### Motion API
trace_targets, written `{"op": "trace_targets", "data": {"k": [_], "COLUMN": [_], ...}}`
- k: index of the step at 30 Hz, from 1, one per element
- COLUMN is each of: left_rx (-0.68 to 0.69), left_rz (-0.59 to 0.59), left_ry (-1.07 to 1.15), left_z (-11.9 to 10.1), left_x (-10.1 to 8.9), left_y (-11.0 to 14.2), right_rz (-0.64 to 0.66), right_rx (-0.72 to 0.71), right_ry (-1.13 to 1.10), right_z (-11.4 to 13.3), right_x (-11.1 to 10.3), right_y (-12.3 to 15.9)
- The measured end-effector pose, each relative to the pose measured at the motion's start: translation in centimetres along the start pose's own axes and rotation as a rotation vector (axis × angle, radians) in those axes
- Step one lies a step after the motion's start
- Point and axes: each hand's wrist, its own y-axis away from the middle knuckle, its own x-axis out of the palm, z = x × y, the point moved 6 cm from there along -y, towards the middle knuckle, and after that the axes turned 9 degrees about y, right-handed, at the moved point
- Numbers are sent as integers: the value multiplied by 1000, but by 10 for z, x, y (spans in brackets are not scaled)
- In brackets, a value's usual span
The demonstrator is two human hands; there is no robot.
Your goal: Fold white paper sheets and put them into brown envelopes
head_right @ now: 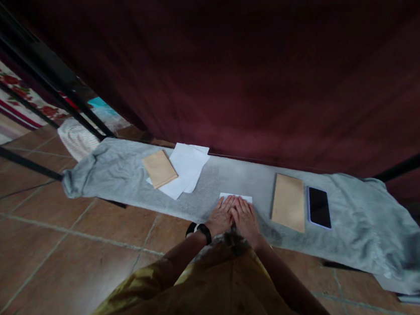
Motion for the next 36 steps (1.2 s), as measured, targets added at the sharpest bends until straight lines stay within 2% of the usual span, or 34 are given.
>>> {"op": "trace_targets", "data": {"k": [3,7,17,21,25,29,33,36], "left_rx": [4,1,-201,-213,-148,-76,-47,-39], "left_rz": [-3,-21,-135,-144,-108,-12,103,129], "left_ry": [25,42,50,35,19,3,-20,-44], "left_z": [1,7,37,43,47,48,42,33], "left_x": [1,1,-5,-7,-10,-10,-7,-12], "left_y": [0,2,13,18,27,34,31,25], "right_rz": [-16,-64,-132,-158,-147,-138,-119,-111], "right_rx": [-2,122,259,287,292,294,290,287], "right_ry": [14,18,30,34,44,44,34,15], "right_z": [0,-9,-26,-33,-37,-38,-38,-40], "right_x": [2,7,10,9,10,11,11,12], "right_y": [4,10,19,25,29,31,30,29]}}
